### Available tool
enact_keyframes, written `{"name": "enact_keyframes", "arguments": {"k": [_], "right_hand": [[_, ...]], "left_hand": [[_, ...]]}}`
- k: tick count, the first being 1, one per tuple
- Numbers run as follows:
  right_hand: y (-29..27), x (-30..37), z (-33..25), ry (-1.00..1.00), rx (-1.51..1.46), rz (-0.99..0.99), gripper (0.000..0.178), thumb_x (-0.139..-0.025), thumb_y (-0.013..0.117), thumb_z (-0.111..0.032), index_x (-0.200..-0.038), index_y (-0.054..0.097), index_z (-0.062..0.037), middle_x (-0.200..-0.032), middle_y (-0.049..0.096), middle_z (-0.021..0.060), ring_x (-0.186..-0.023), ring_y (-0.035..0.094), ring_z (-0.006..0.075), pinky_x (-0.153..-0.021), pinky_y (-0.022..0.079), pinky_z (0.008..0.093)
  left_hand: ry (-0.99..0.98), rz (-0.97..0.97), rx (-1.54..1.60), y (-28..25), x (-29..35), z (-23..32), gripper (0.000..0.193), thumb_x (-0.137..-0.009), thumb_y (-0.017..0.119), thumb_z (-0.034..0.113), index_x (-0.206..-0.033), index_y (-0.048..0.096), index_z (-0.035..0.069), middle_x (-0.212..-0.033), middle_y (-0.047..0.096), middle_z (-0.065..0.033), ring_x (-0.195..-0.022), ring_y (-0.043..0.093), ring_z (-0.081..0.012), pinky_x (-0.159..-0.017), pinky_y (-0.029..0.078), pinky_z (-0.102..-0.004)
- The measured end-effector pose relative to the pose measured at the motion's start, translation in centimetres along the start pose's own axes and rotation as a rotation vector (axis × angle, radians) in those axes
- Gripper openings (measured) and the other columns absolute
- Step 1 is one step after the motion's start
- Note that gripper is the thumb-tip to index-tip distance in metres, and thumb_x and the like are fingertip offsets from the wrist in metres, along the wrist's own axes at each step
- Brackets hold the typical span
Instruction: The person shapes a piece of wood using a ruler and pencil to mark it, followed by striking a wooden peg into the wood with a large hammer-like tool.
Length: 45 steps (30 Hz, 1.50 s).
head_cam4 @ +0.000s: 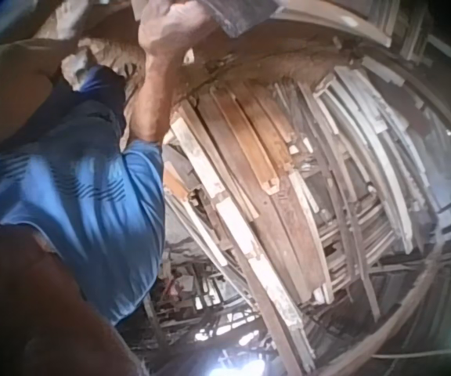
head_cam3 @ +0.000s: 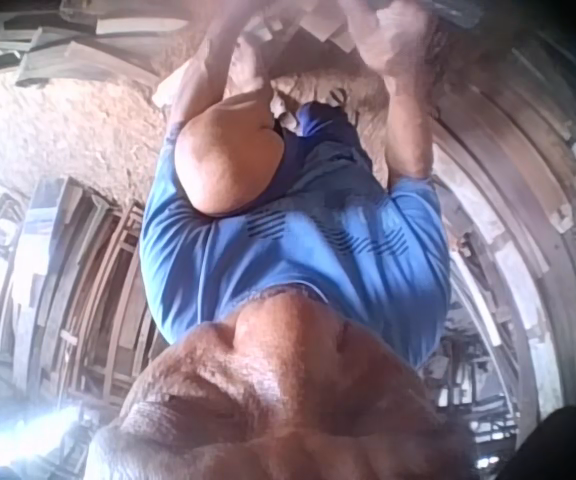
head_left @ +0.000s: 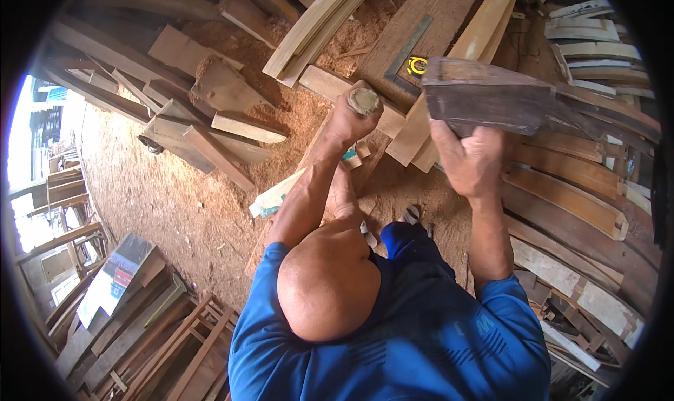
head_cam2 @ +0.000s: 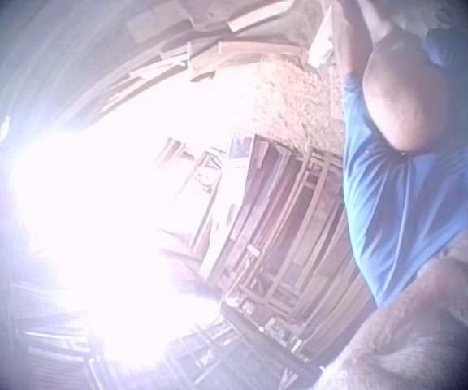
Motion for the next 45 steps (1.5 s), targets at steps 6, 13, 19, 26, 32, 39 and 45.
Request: {"name": "enact_keyframes", "arguments": {"k": [6, 13, 19, 26, 32, 39, 45], "right_hand": [[6.8, 1.2, 7.1, 0.136, 0.591, -0.6, 0.02, -0.087, 0.068, -0.02, -0.094, 0.069, -0.0006, -0.092, 0.07, 0.025, -0.085, 0.068, 0.0431, -0.073, 0.055, 0.05], [3.1, -0.1, 2.4, -0.017, 0.274, -0.142, 0.02, -0.089, 0.071, -0.017, -0.107, 0.071, -0.0079, -0.087, 0.072, 0.0203, -0.077, 0.07, 0.0399, -0.07, 0.055, 0.0479], [6.4, 0.1, 4.2, 0.048, 0.476, -0.454, 0.015, -0.087, 0.069, -0.018, -0.095, 0.071, -0.0047, -0.083, 0.071, 0.0207, -0.075, 0.069, 0.0416, -0.067, 0.054, 0.0499], [9.2, 2.0, 5.1, 0.053, 0.514, -0.579, 0.016, -0.088, 0.068, -0.019, -0.091, 0.07, -0.0038, -0.08, 0.07, 0.0229, -0.076, 0.069, 0.0433, -0.068, 0.055, 0.0497], [7.6, 3.6, 3.7, 0.188, 0.108, -0.455, 0.028, -0.089, 0.069, -0.017, -0.113, 0.069, -0.0018, -0.099, 0.073, 0.0233, -0.094, 0.071, 0.0367, -0.084, 0.055, 0.044], [4.4, 3.0, -0.3, 0.094, -0.157, -0.296, 0.024, -0.089, 0.072, -0.007, -0.112, 0.069, -0.0001, -0.106, 0.072, 0.0118, -0.095, 0.067, 0.0227, -0.089, 0.053, 0.0365], [1.6, 0.9, -3.5, -0.026, -0.061, -0.132, 0.019, -0.088, 0.077, -0.007, -0.104, 0.069, -0.0014, -0.095, 0.068, 0.0038, -0.085, 0.061, 0.0156, -0.084, 0.05, 0.0335]], "left_hand": [[0.16, -0.072, -0.302, 2.3, -0.4, 0.8, 0.028, -0.079, 0.074, 0.01, -0.106, 0.066, 0.005, -0.097, 0.075, -0.0163, -0.092, 0.074, -0.0261, -0.082, 0.057, -0.0376], [-0.142, -0.122, -0.202, 1.5, 0.4, -0.6, 0.039, -0.079, 0.078, 0.015, -0.115, 0.068, 0.006, -0.098, 0.075, -0.0168, -0.097, 0.074, -0.0332, -0.085, 0.057, -0.0383], [0.277, 0.008, -0.286, 1.5, 2.2, 1.1, 0.038, -0.08, 0.078, 0.017, -0.116, 0.071, 0.007, -0.097, 0.075, -0.0169, -0.095, 0.075, -0.0292, -0.086, 0.058, -0.0364], [0.114, -0.036, -0.057, -1.1, 4.5, 1.3, 0.029, -0.076, 0.078, 0.012, -0.101, 0.068, 0.003, -0.088, 0.074, -0.0106, -0.083, 0.07, -0.0138, -0.077, 0.057, -0.0355], [-0.017, 0.318, -0.006, -3.7, 4.0, -1.0, 0.018, -0.081, 0.075, 0.006, -0.094, 0.063, 0.003, -0.077, 0.067, -0.0041, -0.073, 0.063, -0.0106, -0.068, 0.052, -0.0288], [0.05, 0.219, -0.088, -4.4, 3.2, 1.0, 0.024, -0.089, 0.076, 0.009, -0.08, 0.054, 0.007, -0.068, 0.056, 0.0016, -0.064, 0.055, -0.0091, -0.058, 0.046, -0.029], [-0.044, 0.191, 0.01, -3.8, 3.1, 0.2, 0.023, -0.09, 0.075, 0.011, -0.08, 0.055, 0.008, -0.066, 0.056, 0.0029, -0.057, 0.052, -0.0076, -0.052, 0.044, -0.0285]]}}
Point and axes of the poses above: each hand's wrist, its own x-axis away from the middle knuckle, its own y-axis out of the palm, z = x × y, the point moved 8 cm from there along -x, towards the middle knuckle
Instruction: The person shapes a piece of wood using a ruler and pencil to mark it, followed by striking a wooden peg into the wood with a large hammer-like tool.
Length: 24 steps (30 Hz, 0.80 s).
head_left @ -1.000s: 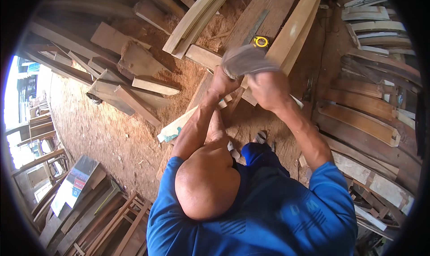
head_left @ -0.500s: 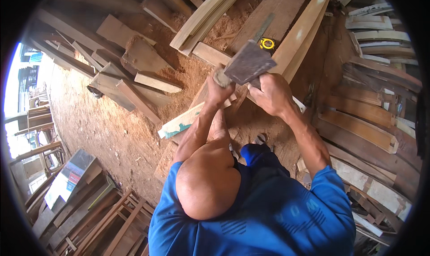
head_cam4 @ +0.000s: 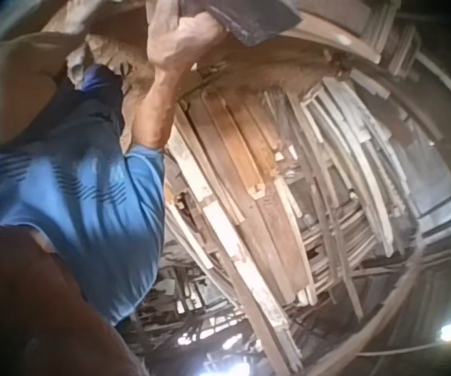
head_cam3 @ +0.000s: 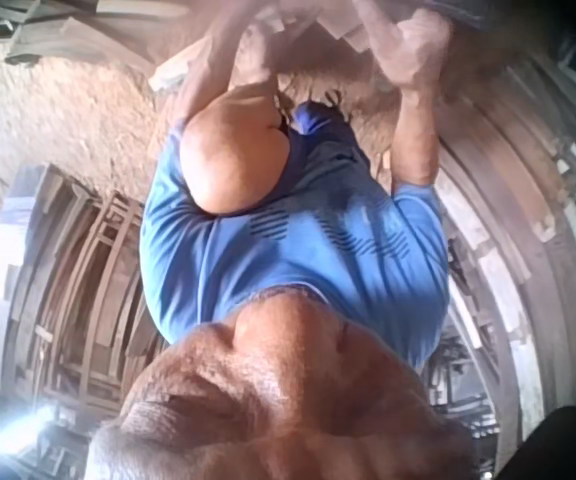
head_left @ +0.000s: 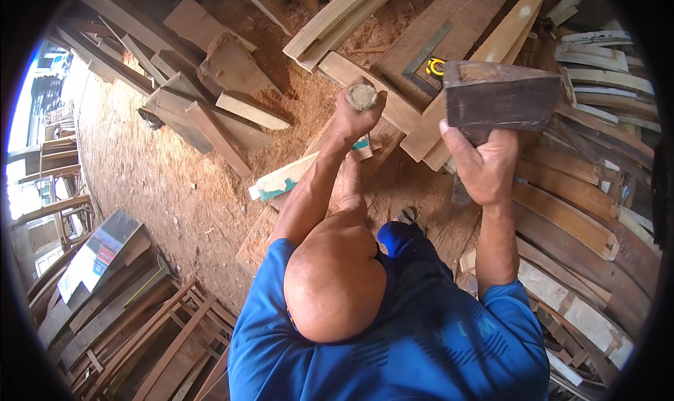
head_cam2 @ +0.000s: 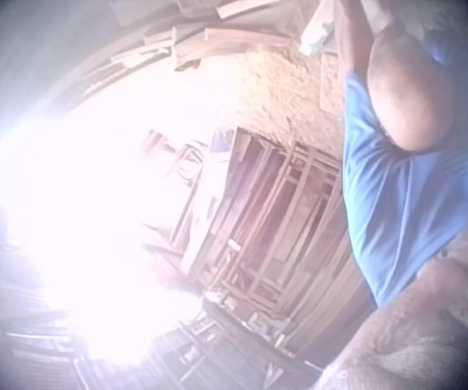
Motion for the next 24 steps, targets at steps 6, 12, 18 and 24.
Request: {"name": "enact_keyframes", "arguments": {"k": [6, 12, 18, 24], "right_hand": [[-1.1, -0.4, 0.2, 0.065, -0.074, 0.0, 0.02, -0.091, 0.074, -0.003, -0.11, 0.069, 0.0016, -0.105, 0.07, 0.0086, -0.093, 0.065, 0.0161, -0.086, 0.052, 0.0323], [-1.8, -1.8, -3.1, -0.141, 0.014, 0.184, 0.005, -0.091, 0.075, 0.0, -0.09, 0.07, -0.0005, -0.089, 0.069, -0.0003, -0.075, 0.06, 0.0096, -0.071, 0.049, 0.0284], [4.7, -1.0, 2.4, -0.19, 0.207, -0.08, 0.018, -0.09, 0.072, -0.012, -0.103, 0.073, 0.0001, -0.09, 0.073, 0.0215, -0.078, 0.071, 0.0359, -0.072, 0.056, 0.0439], [2.8, -2.2, 2.9, -0.012, 0.269, -0.177, 0.02, -0.09, 0.072, -0.017, -0.101, 0.071, -0.001, -0.089, 0.073, 0.0217, -0.08, 0.072, 0.0373, -0.072, 0.056, 0.0433]], "left_hand": [[0.014, -0.008, -0.003, -0.1, 0.7, 0.6, 0.022, -0.088, 0.076, 0.012, -0.08, 0.055, 0.007, -0.067, 0.057, 0.0004, -0.062, 0.051, -0.0081, -0.056, 0.045, -0.0296], [0.05, -0.048, -0.059, 0.4, 1.7, 1.2, 0.021, -0.087, 0.075, 0.011, -0.081, 0.055, 0.007, -0.07, 0.057, -0.0014, -0.065, 0.05, -0.0095, -0.06, 0.046, -0.0307], [0.187, -0.083, -0.03, 1.0, 1.9, 2.4, 0.02, -0.084, 0.076, 0.013, -0.084, 0.058, 0.006, -0.072, 0.061, -0.0051, -0.065, 0.056, -0.0144, -0.063, 0.05, -0.0338], [0.054, -0.139, -0.074, 2.1, 2.7, 1.4, 0.019, -0.085, 0.076, 0.013, -0.084, 0.058, 0.006, -0.073, 0.059, -0.0016, -0.069, 0.054, -0.01, -0.065, 0.049, -0.0303]]}}
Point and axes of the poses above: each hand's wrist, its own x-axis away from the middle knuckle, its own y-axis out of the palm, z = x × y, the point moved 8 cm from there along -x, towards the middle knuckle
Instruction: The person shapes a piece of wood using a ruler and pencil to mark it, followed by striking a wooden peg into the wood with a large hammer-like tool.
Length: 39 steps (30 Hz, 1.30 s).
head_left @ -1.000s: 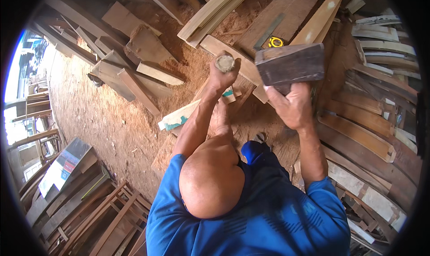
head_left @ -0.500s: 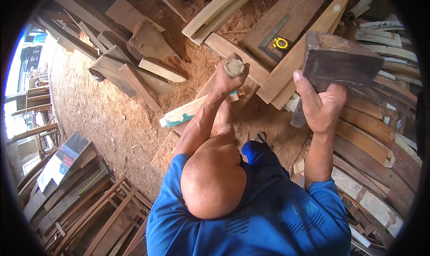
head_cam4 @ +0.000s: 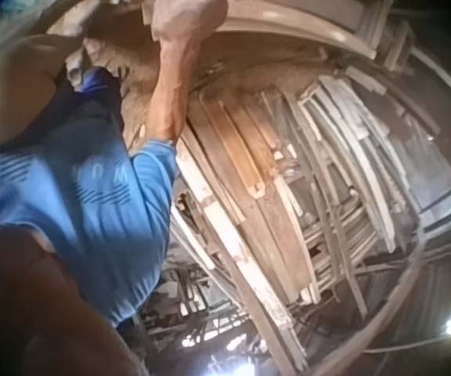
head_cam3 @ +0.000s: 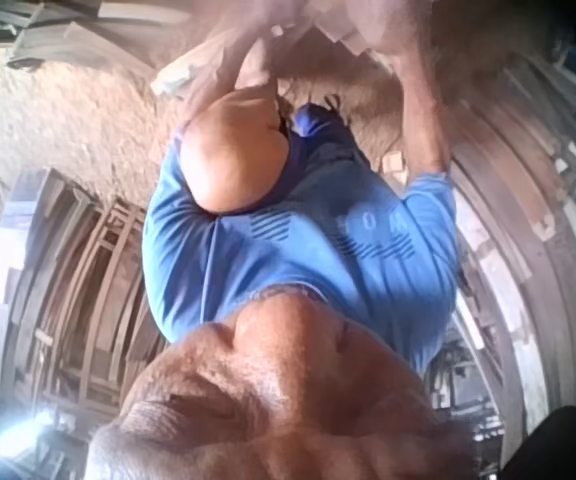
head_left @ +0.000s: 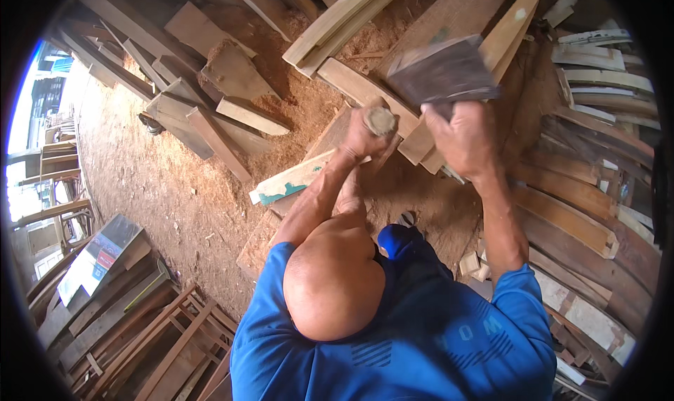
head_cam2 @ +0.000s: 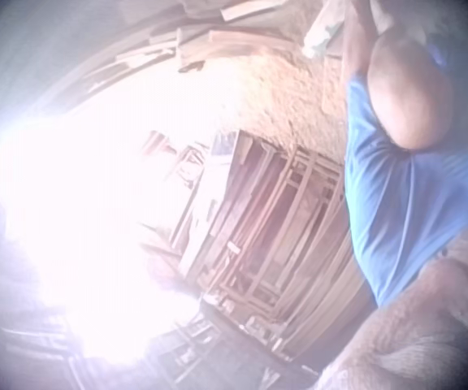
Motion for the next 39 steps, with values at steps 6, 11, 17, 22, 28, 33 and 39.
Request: {"name": "enact_keyframes", "arguments": {"k": [6, 11, 17, 22, 28, 33, 39], "right_hand": [[-10.2, -1.7, -6.2, -0.192, -0.175, 0.495, 0.003, -0.089, 0.077, 0.001, -0.091, 0.075, 0.0022, -0.084, 0.075, 0.0046, -0.071, 0.067, 0.0105, -0.068, 0.054, 0.0263], [-12.6, -1.2, -7.5, -0.268, -0.124, 0.573, 0.007, -0.091, 0.074, 0.002, -0.095, 0.068, 0.0015, -0.072, 0.066, 0.0047, -0.062, 0.06, 0.0106, -0.061, 0.051, 0.0262], [-11.6, -0.2, -6.1, -0.211, -0.214, 0.559, 0.008, -0.09, 0.074, 0.005, -0.095, 0.067, 0.0017, -0.078, 0.066, 0.005, -0.063, 0.059, 0.0104, -0.061, 0.05, 0.0256], [-11.0, -0.1, -6.3, -0.229, -0.152, 0.504, 0.01, -0.089, 0.075, 0.005, -0.095, 0.068, 0.0025, -0.081, 0.067, 0.0053, -0.064, 0.059, 0.0097, -0.061, 0.05, 0.0252], [-10.9, 0.3, -5.7, -0.191, -0.198, 0.547, 0.01, -0.089, 0.076, 0.005, -0.095, 0.069, 0.0035, -0.082, 0.068, 0.0061, -0.063, 0.059, 0.0098, -0.061, 0.05, 0.0254], [-10.1, 0.5, -4.7, -0.106, -0.205, 0.52, 0.009, -0.09, 0.076, 0.003, -0.096, 0.07, 0.0031, -0.079, 0.068, 0.0049, -0.063, 0.06, 0.0092, -0.061, 0.05, 0.0254], [-7.5, 1.2, -2.6, 0.048, -0.269, 0.45, 0.016, -0.088, 0.078, -0.001, -0.103, 0.073, 0.0039, -0.097, 0.074, 0.0077, -0.086, 0.069, 0.0154, -0.082, 0.054, 0.0313]], "left_hand": [[0.024, 0.065, -0.006, -1.4, -1.6, -1.0, 0.02, -0.086, 0.075, 0.011, -0.082, 0.056, 0.007, -0.071, 0.055, -0.0004, -0.066, 0.049, -0.0101, -0.061, 0.046, -0.0305], [0.05, 0.057, -0.031, -0.8, -2.0, -0.9, 0.021, -0.087, 0.075, 0.012, -0.081, 0.056, 0.007, -0.069, 0.055, 0.0004, -0.064, 0.048, -0.0105, -0.059, 0.045, -0.0306], [-0.129, 0.065, 0.113, -1.0, -2.6, -2.2, 0.021, -0.086, 0.076, 0.014, -0.082, 0.057, 0.007, -0.069, 0.056, -0.0011, -0.065, 0.051, -0.0101, -0.059, 0.047, -0.0314], [0.012, 0.019, 0.021, -0.3, -2.1, -0.6, 0.021, -0.086, 0.075, 0.01, -0.079, 0.055, 0.007, -0.07, 0.054, 0.0009, -0.066, 0.048, -0.0085, -0.06, 0.044, -0.03], [0.0, 0.043, 0.033, -0.5, -2.4, -0.3, 0.021, -0.086, 0.075, 0.01, -0.08, 0.056, 0.006, -0.07, 0.054, 0.0009, -0.066, 0.047, -0.0086, -0.059, 0.043, -0.0298], [-0.018, 0.013, 0.048, -0.2, -2.5, 0.0, 0.021, -0.086, 0.075, 0.011, -0.081, 0.056, 0.007, -0.07, 0.054, 0.0002, -0.066, 0.048, -0.0091, -0.059, 0.044, -0.0299], [-0.01, -0.066, -0.02, 1.1, -2.5, 0.6, 0.021, -0.086, 0.076, 0.014, -0.082, 0.057, 0.007, -0.07, 0.056, -0.0016, -0.068, 0.051, -0.009, -0.061, 0.046, -0.0298]]}}
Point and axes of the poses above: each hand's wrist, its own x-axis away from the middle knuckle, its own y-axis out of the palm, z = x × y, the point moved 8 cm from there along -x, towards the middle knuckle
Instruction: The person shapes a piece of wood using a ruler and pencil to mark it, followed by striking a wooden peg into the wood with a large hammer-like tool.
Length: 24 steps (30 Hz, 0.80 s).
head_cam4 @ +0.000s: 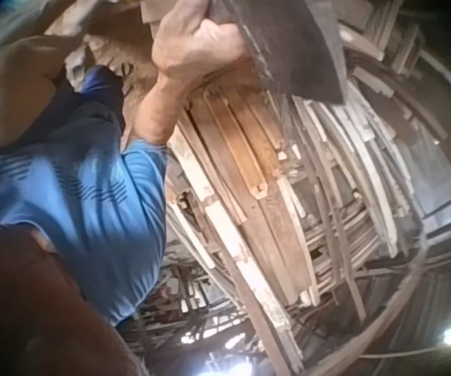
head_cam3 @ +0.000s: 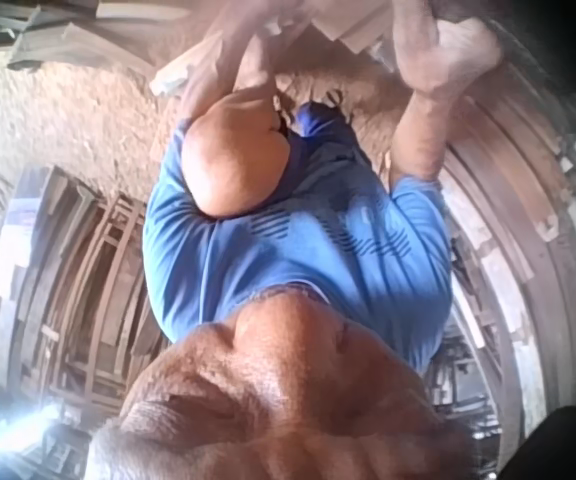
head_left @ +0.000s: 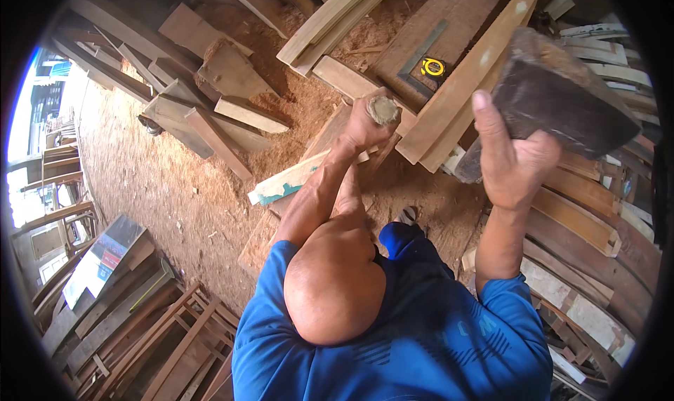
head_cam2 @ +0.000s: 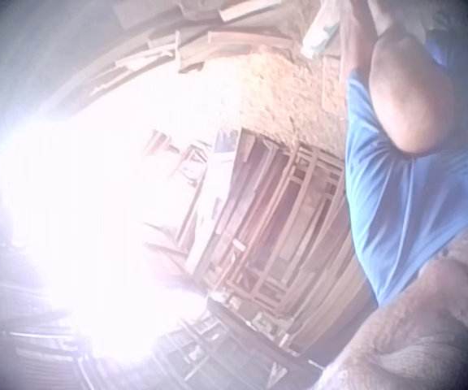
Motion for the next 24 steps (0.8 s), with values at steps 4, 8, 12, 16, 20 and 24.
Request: {"name": "enact_keyframes", "arguments": {"k": [4, 8, 12, 16, 20, 24], "right_hand": [[0.8, 0.5, -0.2, -0.122, -0.029, -0.101, 0.012, -0.089, 0.077, 0.001, -0.099, 0.071, 0.0004, -0.097, 0.07, 0.0028, -0.088, 0.063, 0.0121, -0.085, 0.049, 0.0297], [0.8, 0.4, -0.2, -0.111, -0.054, -0.093, 0.015, -0.089, 0.077, 0.001, -0.103, 0.071, 0.0017, -0.099, 0.071, 0.0039, -0.09, 0.064, 0.0129, -0.088, 0.05, 0.0309], [0.5, 0.1, -0.1, -0.11, -0.06, -0.076, 0.024, -0.088, 0.076, 0.002, -0.111, 0.07, 0.0038, -0.104, 0.071, 0.0064, -0.096, 0.064, 0.0148, -0.093, 0.05, 0.0322], [0.4, -0.1, -0.1, -0.205, -0.062, -0.072, 0.02, -0.09, 0.076, -0.001, -0.109, 0.071, 0.0038, -0.102, 0.074, 0.0095, -0.091, 0.069, 0.0164, -0.083, 0.055, 0.0315], [1.0, 0.6, 0.0, -0.121, -0.095, -0.074, 0.02, -0.09, 0.076, -0.002, -0.108, 0.071, 0.0041, -0.102, 0.073, 0.0092, -0.09, 0.069, 0.0167, -0.083, 0.055, 0.0319], [3.2, 2.2, 2.7, -0.092, 0.079, -0.271, 0.02, -0.092, 0.074, -0.009, -0.108, 0.071, 0.0021, -0.097, 0.074, 0.0142, -0.085, 0.071, 0.0256, -0.08, 0.056, 0.0374]], "left_hand": [[-0.001, 0.023, 0.016, 0.1, -0.5, -0.9, 0.02, -0.085, 0.076, 0.014, -0.083, 0.058, 0.007, -0.07, 0.057, -0.0021, -0.066, 0.053, -0.0101, -0.061, 0.047, -0.0305], [-0.029, 0.014, 0.057, -0.5, -1.3, -1.6, 0.017, -0.084, 0.075, 0.013, -0.086, 0.06, 0.006, -0.071, 0.06, -0.0036, -0.068, 0.056, -0.0109, -0.063, 0.05, -0.0304], [-0.036, 0.005, 0.049, -0.6, -1.3, -1.0, 0.017, -0.084, 0.075, 0.013, -0.086, 0.06, 0.006, -0.072, 0.06, -0.0036, -0.069, 0.056, -0.0104, -0.064, 0.05, -0.03], [-0.025, -0.006, 0.007, 0.2, -0.5, -0.2, 0.019, -0.085, 0.076, 0.015, -0.086, 0.059, 0.006, -0.071, 0.058, -0.0022, -0.068, 0.053, -0.0099, -0.062, 0.048, -0.0303], [-0.052, -0.061, 0.004, 0.8, 0.3, 0.1, 0.022, -0.084, 0.078, 0.016, -0.085, 0.058, 0.006, -0.071, 0.058, -0.0013, -0.067, 0.053, -0.0104, -0.061, 0.048, -0.0318], [-0.022, -0.077, -0.063, 1.2, 0.3, 0.6, 0.023, -0.079, 0.077, 0.014, -0.092, 0.061, 0.004, -0.076, 0.065, -0.0087, -0.071, 0.061, -0.0166, -0.068, 0.052, -0.035]]}}
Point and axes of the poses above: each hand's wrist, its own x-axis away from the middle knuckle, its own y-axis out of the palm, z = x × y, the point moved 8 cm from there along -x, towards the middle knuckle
